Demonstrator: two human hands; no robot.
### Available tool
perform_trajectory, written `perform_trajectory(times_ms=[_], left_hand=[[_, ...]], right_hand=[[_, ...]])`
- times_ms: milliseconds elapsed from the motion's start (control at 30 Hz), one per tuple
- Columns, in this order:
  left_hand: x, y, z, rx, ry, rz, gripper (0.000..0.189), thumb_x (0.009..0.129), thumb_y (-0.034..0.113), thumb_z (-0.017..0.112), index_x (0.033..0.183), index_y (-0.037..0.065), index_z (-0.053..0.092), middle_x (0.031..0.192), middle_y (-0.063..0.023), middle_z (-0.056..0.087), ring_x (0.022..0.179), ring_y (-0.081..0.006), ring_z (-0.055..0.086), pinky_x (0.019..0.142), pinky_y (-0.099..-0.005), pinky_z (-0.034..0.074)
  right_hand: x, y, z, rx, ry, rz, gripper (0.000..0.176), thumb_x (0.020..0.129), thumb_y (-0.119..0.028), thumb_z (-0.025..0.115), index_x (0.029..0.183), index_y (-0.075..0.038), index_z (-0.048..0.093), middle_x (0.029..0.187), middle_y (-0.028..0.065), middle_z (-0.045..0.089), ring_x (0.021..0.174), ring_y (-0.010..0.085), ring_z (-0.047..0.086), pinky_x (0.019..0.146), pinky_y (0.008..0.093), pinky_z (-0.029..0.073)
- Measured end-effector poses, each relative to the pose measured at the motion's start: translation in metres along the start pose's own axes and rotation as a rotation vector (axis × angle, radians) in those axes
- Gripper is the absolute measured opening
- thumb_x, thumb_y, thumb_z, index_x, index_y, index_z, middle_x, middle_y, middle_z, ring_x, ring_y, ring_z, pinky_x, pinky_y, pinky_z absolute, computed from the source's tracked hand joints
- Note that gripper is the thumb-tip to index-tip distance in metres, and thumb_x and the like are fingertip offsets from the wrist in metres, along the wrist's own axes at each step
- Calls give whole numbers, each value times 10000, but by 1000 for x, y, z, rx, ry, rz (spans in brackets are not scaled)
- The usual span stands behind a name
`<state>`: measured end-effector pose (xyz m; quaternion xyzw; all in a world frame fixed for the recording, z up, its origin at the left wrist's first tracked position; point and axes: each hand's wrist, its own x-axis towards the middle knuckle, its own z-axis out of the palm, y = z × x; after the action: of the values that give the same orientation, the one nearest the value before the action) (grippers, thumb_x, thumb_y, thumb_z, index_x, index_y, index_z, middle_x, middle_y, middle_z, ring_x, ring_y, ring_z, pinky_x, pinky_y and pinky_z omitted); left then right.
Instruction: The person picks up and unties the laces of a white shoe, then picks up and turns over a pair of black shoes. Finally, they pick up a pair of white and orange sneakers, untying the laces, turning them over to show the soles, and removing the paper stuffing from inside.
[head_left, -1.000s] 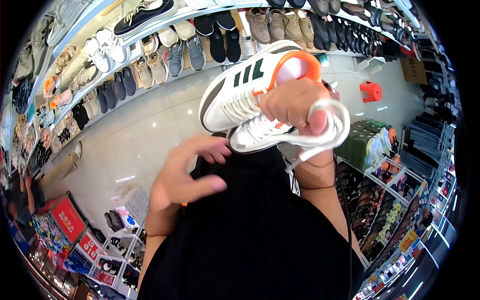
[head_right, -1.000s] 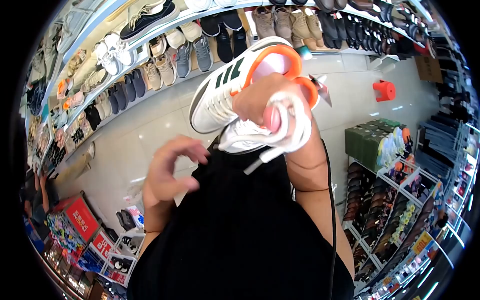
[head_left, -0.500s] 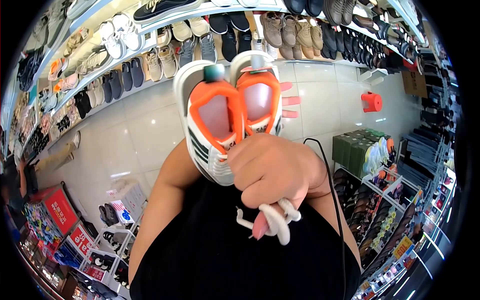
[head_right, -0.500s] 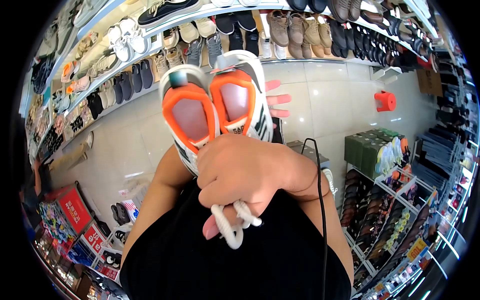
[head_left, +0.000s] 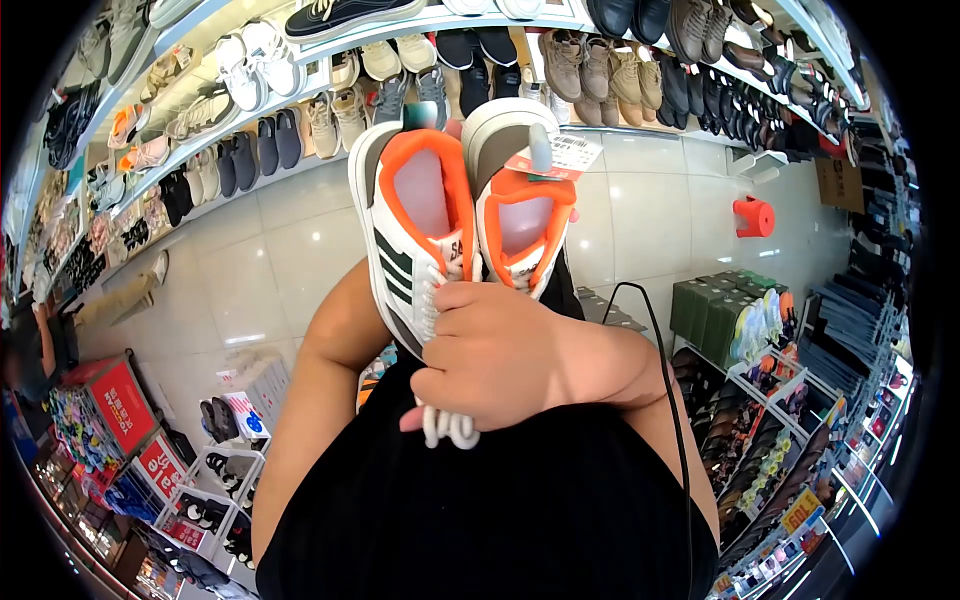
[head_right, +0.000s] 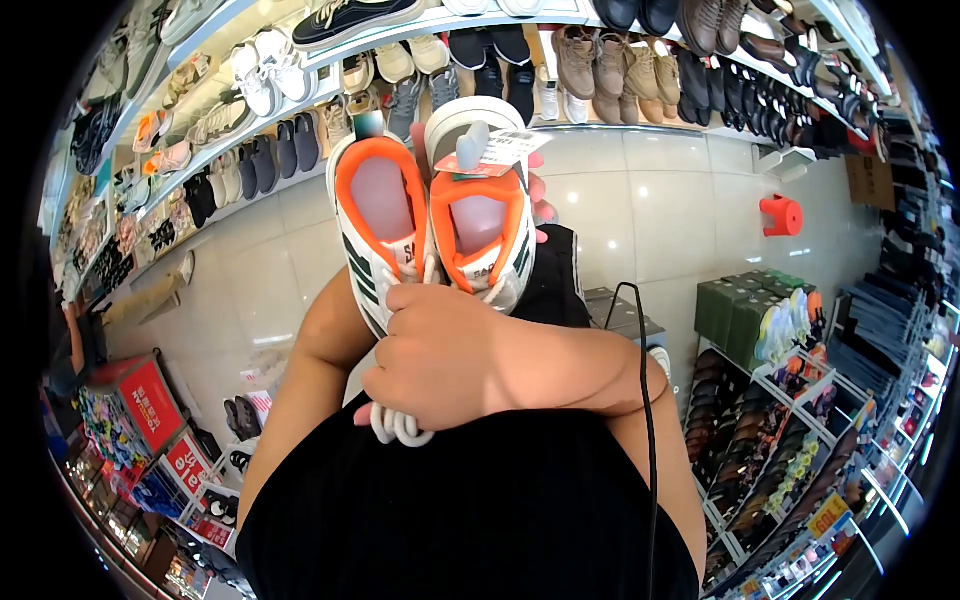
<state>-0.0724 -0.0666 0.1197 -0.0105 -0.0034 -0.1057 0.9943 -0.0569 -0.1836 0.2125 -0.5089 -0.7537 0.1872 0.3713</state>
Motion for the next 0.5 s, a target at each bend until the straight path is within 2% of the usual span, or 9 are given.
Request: perform_trajectory(times_ms=[33,133,233,267,367,400,500], left_hand=[[1,0,1,-17,-21,-22,1053,863,791,586,1460,-63,436,1326,-265,579,1263,-399,565,1080,-498,498],[1,5,3,-26,-37,-34,1040,855,786,596,1459,-47,444,1335,-258,576,1266,-387,565,1079,-483,502],[-11,13,-1,29,35,73,1023,859,779,584,1464,-35,447,1350,-246,573,1274,-378,564,1085,-477,496],[-15,15,-2,46,54,95,1018,860,777,580,1465,-31,447,1355,-242,572,1276,-375,563,1088,-475,493],[-14,14,-1,87,109,140,1002,863,770,567,1470,-19,450,1371,-231,570,1284,-366,562,1095,-469,487],[-12,11,-1,100,123,147,997,864,768,563,1472,-15,451,1376,-227,569,1287,-363,562,1097,-467,484],[-13,6,1,164,176,197,982,867,761,550,1477,-2,453,1392,-215,566,1295,-354,560,1104,-461,478]], right_hand=[[0,-1,1,-18,-66,21,447,862,-375,764,635,-115,480,594,18,476,542,236,483,654,339,423],[-1,-1,-5,59,-25,0,435,867,-340,770,634,-111,484,592,25,484,534,241,483,657,337,428],[-8,4,-14,139,164,-49,417,866,-318,779,640,-110,498,593,25,479,539,239,485,647,337,425],[-13,3,-18,163,155,-29,414,840,-276,803,645,-99,483,623,32,476,580,250,498,655,358,444],[-24,-1,-22,88,363,-52,410,811,-237,816,656,-94,464,665,43,464,621,269,500,715,393,493],[-31,-4,-26,24,385,-54,352,794,-192,818,694,-82,499,735,47,506,716,278,556,822,445,536],[-57,-14,-45,-79,299,56,235,803,-180,802,769,-84,591,821,37,582,846,270,631,916,484,537]])
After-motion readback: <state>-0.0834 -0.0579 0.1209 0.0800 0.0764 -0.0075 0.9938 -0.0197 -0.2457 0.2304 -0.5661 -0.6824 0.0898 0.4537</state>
